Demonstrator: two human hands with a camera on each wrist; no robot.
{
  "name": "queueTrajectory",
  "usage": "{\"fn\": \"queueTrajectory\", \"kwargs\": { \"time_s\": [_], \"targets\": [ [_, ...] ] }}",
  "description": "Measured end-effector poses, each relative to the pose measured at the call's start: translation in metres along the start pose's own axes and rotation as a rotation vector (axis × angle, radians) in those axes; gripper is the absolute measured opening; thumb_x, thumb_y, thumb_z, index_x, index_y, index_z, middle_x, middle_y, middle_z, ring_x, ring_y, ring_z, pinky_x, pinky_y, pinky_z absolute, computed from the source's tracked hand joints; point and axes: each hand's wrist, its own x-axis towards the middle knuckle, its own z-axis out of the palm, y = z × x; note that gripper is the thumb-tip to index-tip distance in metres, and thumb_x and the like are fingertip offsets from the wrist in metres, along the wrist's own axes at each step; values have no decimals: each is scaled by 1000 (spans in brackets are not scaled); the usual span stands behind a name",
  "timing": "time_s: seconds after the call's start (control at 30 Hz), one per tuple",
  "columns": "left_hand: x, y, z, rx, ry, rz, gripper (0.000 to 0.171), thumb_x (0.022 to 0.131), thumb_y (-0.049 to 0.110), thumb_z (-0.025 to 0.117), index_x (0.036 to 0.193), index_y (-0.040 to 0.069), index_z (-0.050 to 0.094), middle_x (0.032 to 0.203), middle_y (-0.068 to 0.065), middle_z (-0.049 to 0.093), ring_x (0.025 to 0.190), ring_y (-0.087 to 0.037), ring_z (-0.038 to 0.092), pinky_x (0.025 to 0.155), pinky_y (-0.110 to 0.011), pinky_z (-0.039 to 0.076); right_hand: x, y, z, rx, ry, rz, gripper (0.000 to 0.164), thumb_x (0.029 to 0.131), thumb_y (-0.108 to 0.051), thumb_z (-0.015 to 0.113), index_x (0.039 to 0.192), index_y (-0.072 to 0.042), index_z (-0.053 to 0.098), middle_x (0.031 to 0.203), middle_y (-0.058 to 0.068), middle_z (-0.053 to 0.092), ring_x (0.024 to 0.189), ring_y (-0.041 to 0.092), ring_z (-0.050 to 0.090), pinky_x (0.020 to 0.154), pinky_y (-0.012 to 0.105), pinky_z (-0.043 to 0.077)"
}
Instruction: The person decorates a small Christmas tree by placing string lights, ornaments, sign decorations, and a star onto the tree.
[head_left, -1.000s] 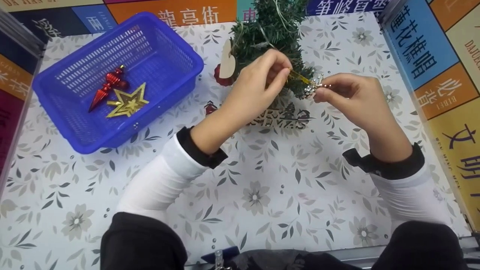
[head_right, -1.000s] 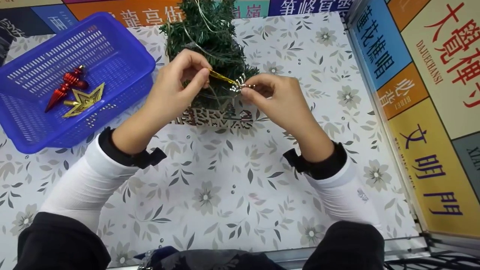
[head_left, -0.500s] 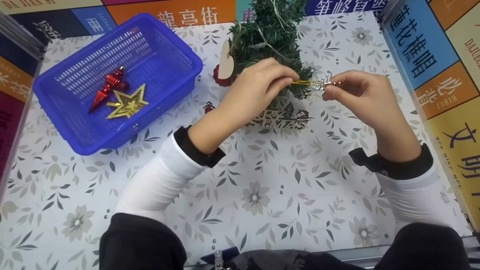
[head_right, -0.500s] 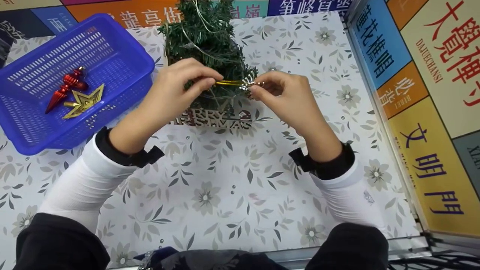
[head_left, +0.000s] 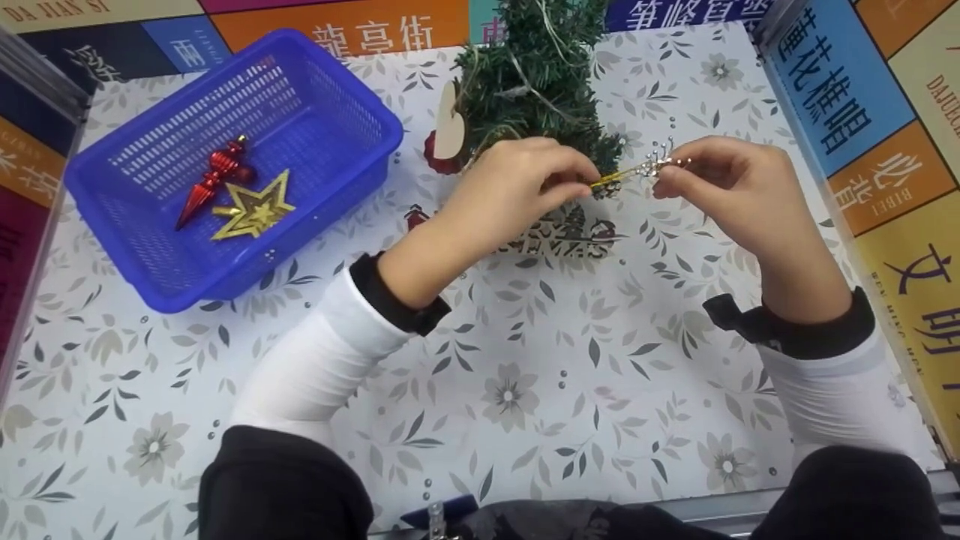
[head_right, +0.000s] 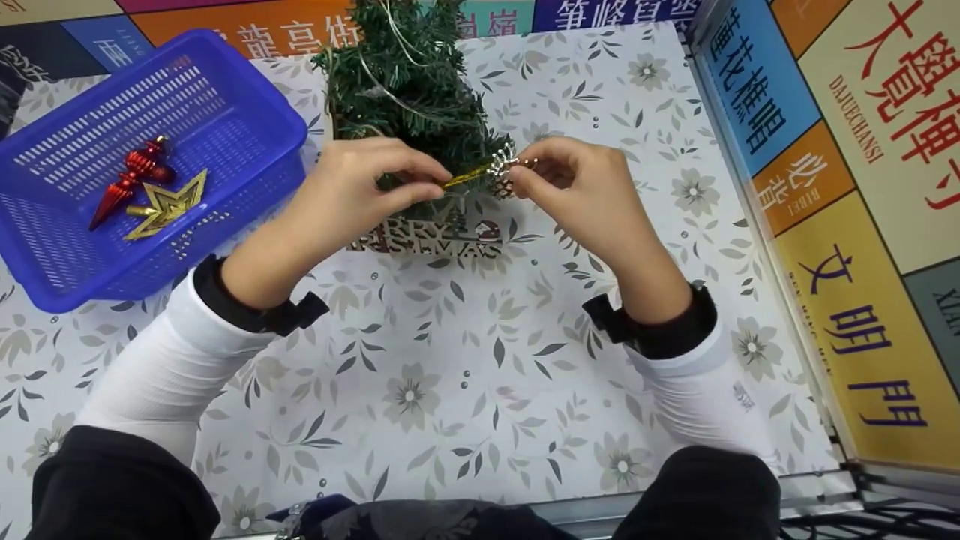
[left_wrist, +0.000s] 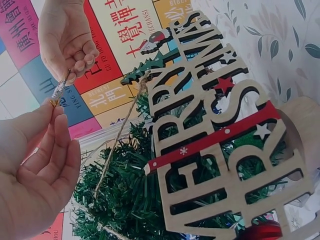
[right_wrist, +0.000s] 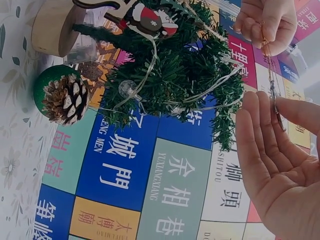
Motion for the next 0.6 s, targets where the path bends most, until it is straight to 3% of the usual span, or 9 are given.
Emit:
{"fn": "queueTrajectory", "kwargs": {
  "time_s": [0.3,0.5,0.6],
  "targets": [
    [3,4,5,87,-7,45,21,94,25,62,109,12,70,103,-1,71,92,-13,65,83,-20,50,-2,0,-3,44,-1,11,3,90,-16,68,93,-16,70,78,-16,70,73,0,67,72,10,52],
    [4,6,9,158,53,62,19,96,21,60,106,11,72,100,-3,71,90,-17,66,82,-24,52,-4,2,-5,65,13,-10,4,90,-13,69,92,-16,70,77,-17,70,72,0,68,73,10,52],
    [7,8,10,169,84,38,18,96,20,58,104,11,71,97,-2,70,87,-15,65,78,-23,52,-3,4,-6,46,-2,-5,3,90,-13,69,91,-15,70,76,-17,70,72,0,67,73,9,51]
  ]
}}
